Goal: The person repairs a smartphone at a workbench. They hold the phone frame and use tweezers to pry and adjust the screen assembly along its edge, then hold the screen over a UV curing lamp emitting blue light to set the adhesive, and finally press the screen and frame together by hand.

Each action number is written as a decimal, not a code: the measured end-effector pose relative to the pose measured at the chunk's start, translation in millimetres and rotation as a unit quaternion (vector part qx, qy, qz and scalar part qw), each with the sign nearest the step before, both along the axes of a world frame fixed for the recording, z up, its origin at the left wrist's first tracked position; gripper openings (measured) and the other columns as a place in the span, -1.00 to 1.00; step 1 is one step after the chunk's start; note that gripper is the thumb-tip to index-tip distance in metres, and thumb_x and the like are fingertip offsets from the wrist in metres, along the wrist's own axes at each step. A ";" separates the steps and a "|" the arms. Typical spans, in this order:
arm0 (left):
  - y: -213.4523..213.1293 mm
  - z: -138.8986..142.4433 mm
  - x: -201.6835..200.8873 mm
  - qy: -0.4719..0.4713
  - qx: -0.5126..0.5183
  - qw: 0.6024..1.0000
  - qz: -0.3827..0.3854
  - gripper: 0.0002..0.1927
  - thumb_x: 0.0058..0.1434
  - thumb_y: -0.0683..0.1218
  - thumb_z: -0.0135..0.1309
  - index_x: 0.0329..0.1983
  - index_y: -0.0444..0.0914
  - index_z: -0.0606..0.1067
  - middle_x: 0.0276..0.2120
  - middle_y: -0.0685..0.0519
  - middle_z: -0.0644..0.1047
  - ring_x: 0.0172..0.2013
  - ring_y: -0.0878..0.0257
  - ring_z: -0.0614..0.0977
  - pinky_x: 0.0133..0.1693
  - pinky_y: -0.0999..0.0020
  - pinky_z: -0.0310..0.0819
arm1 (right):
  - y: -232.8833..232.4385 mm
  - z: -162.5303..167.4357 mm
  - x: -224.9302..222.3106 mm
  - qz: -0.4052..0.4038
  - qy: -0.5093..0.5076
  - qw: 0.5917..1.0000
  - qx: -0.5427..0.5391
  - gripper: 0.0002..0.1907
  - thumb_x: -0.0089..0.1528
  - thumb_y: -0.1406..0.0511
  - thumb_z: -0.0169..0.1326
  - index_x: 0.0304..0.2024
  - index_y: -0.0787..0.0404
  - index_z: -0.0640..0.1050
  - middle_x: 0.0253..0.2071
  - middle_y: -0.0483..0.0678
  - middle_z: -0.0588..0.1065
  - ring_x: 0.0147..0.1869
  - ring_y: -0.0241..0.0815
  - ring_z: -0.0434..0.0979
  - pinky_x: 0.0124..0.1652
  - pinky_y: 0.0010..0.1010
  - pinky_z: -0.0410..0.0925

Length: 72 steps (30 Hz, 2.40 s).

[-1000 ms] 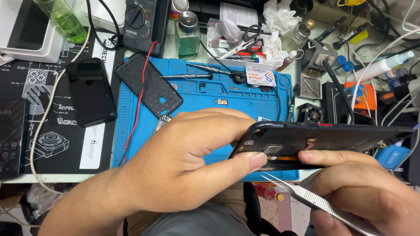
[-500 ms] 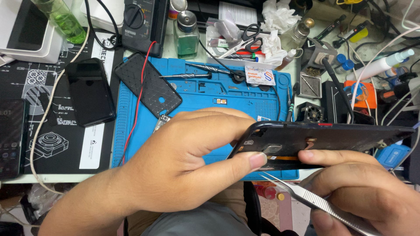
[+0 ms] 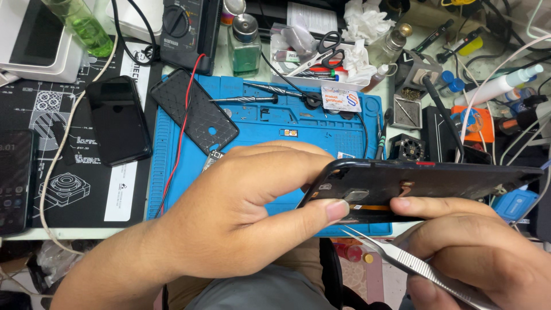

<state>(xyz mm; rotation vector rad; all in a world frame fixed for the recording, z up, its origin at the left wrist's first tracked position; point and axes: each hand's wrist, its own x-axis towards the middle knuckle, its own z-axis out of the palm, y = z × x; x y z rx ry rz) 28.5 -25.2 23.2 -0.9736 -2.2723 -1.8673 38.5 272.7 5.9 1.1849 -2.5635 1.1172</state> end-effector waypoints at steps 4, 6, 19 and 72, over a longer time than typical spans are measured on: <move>0.4 -0.5 -0.3 -0.004 0.006 1.000 -0.005 -0.81 0.28 -0.20 0.15 -0.08 -0.37 0.53 -0.30 -0.02 0.60 -0.27 0.18 0.61 -0.20 0.30 0.50 | 2.2 1.5 -2.7 0.022 -0.007 1.000 -0.006 -0.88 0.13 0.35 0.18 -0.48 0.13 0.49 -0.25 -0.16 0.56 0.13 0.04 0.64 0.22 -0.05 0.45; -1.7 0.0 0.1 -0.004 0.001 1.000 -0.007 -0.82 0.28 -0.20 0.15 -0.09 -0.37 0.53 -0.30 -0.02 0.61 -0.28 0.18 0.61 -0.20 0.30 0.50 | 7.1 1.6 -6.9 0.051 -0.023 0.998 -0.018 -0.89 0.19 0.35 0.13 -0.46 0.16 0.52 -0.23 -0.15 0.55 0.08 0.01 0.63 0.25 0.02 0.41; -2.9 1.7 2.6 -0.006 0.006 1.000 -0.016 -0.80 0.28 -0.21 0.11 -0.07 -0.39 0.53 -0.20 -0.06 0.63 -0.18 0.15 0.68 -0.09 0.29 0.56 | 16.0 -3.9 -10.6 0.091 -0.043 0.990 -0.097 -0.76 0.27 0.36 0.08 -0.51 0.18 0.41 -0.23 -0.12 0.53 -0.09 -0.12 0.65 0.24 0.16 0.40; -9.6 -1.5 2.9 -0.015 0.011 1.000 -0.020 -0.81 0.27 -0.22 0.13 -0.09 -0.40 0.53 -0.19 -0.06 0.64 -0.20 0.16 0.67 -0.14 0.31 0.57 | 6.1 -1.8 -7.7 0.079 -0.009 0.996 -0.050 -0.83 0.16 0.42 0.14 -0.53 0.19 0.48 -0.20 -0.11 0.53 0.03 0.00 0.64 0.23 0.11 0.39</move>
